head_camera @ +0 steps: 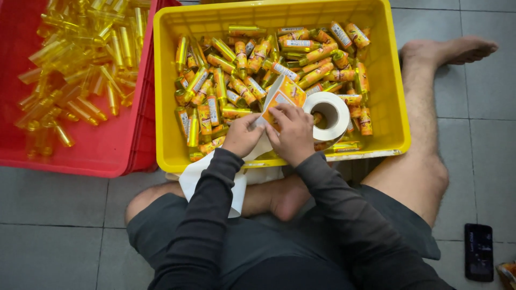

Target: The person sits on the floor and applies labels from a roll onto small yellow bottles. They pick up a bottle, wrap the label around it, and place the labeled bottle into a yellow crate filled with similar items.

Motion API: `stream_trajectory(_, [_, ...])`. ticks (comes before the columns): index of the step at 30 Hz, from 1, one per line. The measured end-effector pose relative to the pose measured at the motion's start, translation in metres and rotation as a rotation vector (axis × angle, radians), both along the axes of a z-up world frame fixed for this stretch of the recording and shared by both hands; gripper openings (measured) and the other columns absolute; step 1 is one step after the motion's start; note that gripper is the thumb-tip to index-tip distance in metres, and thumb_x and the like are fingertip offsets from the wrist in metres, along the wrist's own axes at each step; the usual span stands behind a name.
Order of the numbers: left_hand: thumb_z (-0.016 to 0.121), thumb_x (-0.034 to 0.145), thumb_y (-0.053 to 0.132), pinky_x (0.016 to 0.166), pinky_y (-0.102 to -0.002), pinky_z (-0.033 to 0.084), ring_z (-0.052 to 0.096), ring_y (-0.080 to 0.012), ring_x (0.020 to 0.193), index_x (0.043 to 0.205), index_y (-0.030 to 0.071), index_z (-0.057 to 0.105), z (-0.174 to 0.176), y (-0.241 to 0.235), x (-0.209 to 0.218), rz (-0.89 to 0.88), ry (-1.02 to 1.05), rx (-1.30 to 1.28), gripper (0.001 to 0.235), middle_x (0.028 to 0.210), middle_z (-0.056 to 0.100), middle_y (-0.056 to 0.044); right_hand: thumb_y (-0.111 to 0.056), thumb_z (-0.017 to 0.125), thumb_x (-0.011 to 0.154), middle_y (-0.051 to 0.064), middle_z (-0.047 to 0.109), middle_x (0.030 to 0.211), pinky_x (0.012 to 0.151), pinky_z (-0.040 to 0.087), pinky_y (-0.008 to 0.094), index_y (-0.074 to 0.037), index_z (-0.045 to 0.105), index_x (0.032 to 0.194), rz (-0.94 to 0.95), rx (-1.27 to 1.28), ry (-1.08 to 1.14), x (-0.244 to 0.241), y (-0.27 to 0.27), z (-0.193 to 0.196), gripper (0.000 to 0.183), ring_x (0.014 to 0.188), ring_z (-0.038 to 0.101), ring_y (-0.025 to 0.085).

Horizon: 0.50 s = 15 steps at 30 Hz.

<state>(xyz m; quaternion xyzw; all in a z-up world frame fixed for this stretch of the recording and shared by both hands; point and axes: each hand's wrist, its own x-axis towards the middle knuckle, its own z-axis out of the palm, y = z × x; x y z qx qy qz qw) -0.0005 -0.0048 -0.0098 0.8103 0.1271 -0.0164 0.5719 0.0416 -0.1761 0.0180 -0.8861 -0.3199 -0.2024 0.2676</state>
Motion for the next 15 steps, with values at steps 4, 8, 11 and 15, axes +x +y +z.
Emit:
stream_trajectory(4, [0.068,0.09,0.022,0.1,-0.043,0.051,0.066,-0.03,0.119,0.129,0.014,0.07,0.01,-0.002,-0.001,-0.048,-0.013,-0.007,0.04,0.117,0.074,-0.015,-0.046,0.072,0.094,0.002,0.068,0.119,0.091,0.039,0.041,-0.015,0.073,0.122,0.006,0.001,0.017,0.004,-0.001,-0.005,0.041,0.115,0.063,0.025])
stream_trajectory(8, [0.061,0.086,0.009,0.103,-0.049,0.048,0.063,-0.0353,0.121,0.138,0.015,0.054,0.038,-0.009,-0.005,-0.064,-0.026,-0.048,0.053,0.121,0.072,-0.018,-0.041,0.064,0.103,-0.004,0.071,0.115,0.093,0.035,0.04,-0.02,0.075,0.12,0.028,0.004,0.105,0.006,0.0,-0.01,0.029,0.117,0.061,0.02])
stream_trajectory(11, [0.058,0.087,0.01,0.095,-0.045,0.053,0.071,-0.0319,0.109,0.137,0.02,0.048,0.04,-0.009,-0.007,-0.049,-0.023,0.004,0.052,0.111,0.077,-0.011,-0.042,0.058,0.106,-0.011,0.072,0.116,0.095,0.031,0.041,-0.029,0.074,0.118,0.063,0.037,0.263,0.014,-0.001,-0.022,0.025,0.12,0.059,0.017])
stream_trajectory(15, [0.057,0.085,0.005,0.095,-0.047,0.053,0.07,-0.0351,0.11,0.139,0.018,0.042,0.048,-0.009,-0.009,-0.055,-0.069,0.002,0.057,0.111,0.076,-0.016,-0.043,0.054,0.107,-0.012,0.073,0.119,0.099,0.031,0.042,-0.029,0.075,0.116,0.118,0.202,0.575,0.026,-0.005,-0.037,0.027,0.125,0.059,0.018])
